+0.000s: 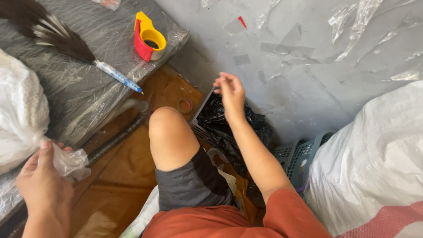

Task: The person puts a pillow into a plastic bag, uses a vacuum cleaner to remove the air for compression, and then seals the bag.

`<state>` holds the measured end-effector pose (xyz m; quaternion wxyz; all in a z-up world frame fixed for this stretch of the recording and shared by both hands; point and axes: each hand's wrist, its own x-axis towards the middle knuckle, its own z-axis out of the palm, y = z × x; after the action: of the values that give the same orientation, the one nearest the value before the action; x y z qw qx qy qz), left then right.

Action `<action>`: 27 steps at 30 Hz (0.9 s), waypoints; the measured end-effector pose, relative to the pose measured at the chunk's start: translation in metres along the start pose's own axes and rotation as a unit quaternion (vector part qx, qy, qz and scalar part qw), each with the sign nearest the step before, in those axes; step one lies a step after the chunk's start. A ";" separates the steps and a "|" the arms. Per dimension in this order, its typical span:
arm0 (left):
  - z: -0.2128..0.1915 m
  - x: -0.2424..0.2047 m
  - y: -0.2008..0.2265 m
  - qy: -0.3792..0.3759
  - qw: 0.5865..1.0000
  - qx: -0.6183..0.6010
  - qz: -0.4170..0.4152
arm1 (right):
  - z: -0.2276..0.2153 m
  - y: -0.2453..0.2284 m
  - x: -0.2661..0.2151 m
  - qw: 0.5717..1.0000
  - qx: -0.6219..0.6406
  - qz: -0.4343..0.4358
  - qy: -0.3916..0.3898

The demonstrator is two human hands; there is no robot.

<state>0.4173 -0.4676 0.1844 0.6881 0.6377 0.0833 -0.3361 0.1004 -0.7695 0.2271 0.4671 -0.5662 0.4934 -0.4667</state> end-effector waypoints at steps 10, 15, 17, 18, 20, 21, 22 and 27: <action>-0.018 0.014 -0.019 -0.054 0.992 0.113 0.004 | -0.335 0.044 0.111 0.858 0.014 -0.092 0.505; -0.036 0.056 -0.048 -0.113 0.984 0.133 -0.026 | -0.381 -0.038 0.110 0.796 -0.131 -0.273 0.524; -0.043 0.068 -0.059 -0.120 0.983 0.137 -0.036 | -0.393 -0.069 0.112 0.773 -0.160 -0.321 0.524; -0.046 0.074 -0.065 -0.116 0.983 0.138 -0.033 | -0.394 -0.087 0.110 0.777 -0.154 -0.279 0.543; -0.058 0.095 -0.085 -0.113 0.983 0.138 -0.028 | -0.401 -0.109 0.113 0.778 -0.144 -0.239 0.562; -0.065 0.110 -0.100 -0.123 0.985 0.117 0.011 | -0.408 -0.113 0.117 0.780 -0.163 -0.224 0.561; -0.075 0.124 -0.116 -0.133 0.985 0.097 0.049 | -0.415 -0.117 0.119 0.781 -0.182 -0.209 0.559; -0.078 0.121 -0.113 -0.144 0.985 0.089 0.021 | -0.412 -0.110 0.127 0.742 -0.187 -0.311 0.564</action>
<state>0.4697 -0.4337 0.0124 0.6401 0.6428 -0.0602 -0.4165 -0.2842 -0.9157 0.3973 -0.1829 -0.3972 0.5405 -0.7187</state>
